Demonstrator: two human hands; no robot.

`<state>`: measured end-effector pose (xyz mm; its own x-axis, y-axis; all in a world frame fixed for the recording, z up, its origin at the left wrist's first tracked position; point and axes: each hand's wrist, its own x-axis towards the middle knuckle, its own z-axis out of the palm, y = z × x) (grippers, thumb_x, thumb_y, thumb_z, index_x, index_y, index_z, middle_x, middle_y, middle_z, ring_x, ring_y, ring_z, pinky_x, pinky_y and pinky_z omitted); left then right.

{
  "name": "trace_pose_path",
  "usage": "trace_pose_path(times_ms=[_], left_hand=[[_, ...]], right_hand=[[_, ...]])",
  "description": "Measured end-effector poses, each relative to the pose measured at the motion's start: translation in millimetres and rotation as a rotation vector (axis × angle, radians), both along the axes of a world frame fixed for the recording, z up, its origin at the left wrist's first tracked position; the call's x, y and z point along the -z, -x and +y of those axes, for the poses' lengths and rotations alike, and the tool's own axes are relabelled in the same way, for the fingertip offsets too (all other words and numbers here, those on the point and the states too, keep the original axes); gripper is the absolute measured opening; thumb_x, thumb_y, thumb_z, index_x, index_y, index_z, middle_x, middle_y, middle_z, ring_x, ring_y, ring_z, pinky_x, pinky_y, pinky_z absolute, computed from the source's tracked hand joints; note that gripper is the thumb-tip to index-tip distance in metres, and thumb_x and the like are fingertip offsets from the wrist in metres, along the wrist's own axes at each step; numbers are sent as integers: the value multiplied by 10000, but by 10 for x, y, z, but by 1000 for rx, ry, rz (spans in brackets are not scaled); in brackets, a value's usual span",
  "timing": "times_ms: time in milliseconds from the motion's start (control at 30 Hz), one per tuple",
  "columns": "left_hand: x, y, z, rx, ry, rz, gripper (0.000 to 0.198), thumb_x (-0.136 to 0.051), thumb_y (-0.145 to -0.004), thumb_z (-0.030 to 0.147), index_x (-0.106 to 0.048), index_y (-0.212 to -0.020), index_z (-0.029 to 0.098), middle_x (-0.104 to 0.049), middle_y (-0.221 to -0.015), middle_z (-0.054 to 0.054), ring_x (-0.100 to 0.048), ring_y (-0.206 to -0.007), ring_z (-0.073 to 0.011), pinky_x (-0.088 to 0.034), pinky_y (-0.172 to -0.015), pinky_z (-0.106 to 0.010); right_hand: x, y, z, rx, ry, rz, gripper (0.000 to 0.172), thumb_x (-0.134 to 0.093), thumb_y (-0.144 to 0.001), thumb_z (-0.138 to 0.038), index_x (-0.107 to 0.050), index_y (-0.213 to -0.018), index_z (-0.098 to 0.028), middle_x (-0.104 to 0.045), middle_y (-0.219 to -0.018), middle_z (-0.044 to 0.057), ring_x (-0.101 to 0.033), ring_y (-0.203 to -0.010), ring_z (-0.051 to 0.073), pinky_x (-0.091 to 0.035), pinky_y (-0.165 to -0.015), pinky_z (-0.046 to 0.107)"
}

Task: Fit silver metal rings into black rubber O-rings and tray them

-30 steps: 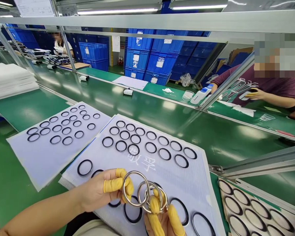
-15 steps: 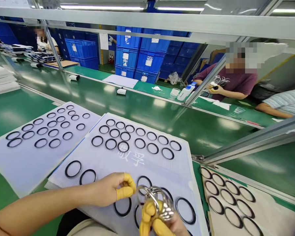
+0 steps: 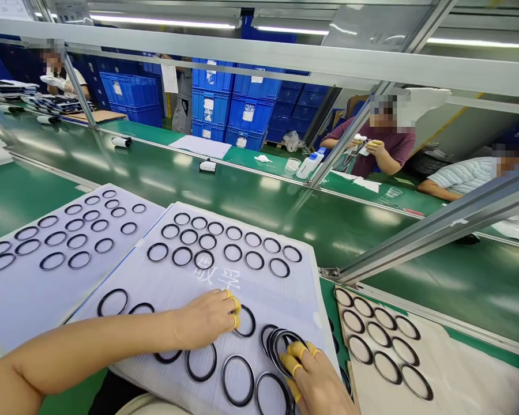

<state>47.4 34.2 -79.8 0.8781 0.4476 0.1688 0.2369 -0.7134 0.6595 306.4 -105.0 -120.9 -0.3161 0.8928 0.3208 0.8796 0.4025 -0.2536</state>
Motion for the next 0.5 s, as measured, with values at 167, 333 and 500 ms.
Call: trace_pose_path(times_ms=[167,333,500], left_hand=[[-325,92,-91,-187,504,-180,214,-430,-975,355,-530,-885,188,-589,-861,-43,-531,-786,-168,-429,-725,-294],[-530,145,-229,-227,1180,-448,363,-645,-851,511,-562,-795,161,-572,-786,-17,-494,-715,-130,-400,-722,-275],[-606,166,-329,-156,1369,-458,322,-664,-860,454,-593,-796,146,-564,-762,-17,-488,-702,-117,-387,-704,-254]], right_hand=[[-259,176,-47,417,299,1088,201,-768,-775,-309,-741,-963,-243,-722,-808,56,-617,-702,206,-515,-637,306],[-488,606,-8,440,559,2007,341,-891,-583,-475,-761,-795,-242,-655,-640,-11,-512,-566,102,-447,-563,214],[-572,820,19,358,583,2210,256,-879,-625,-422,-762,-792,-269,-715,-708,4,-567,-593,129,-474,-573,235]])
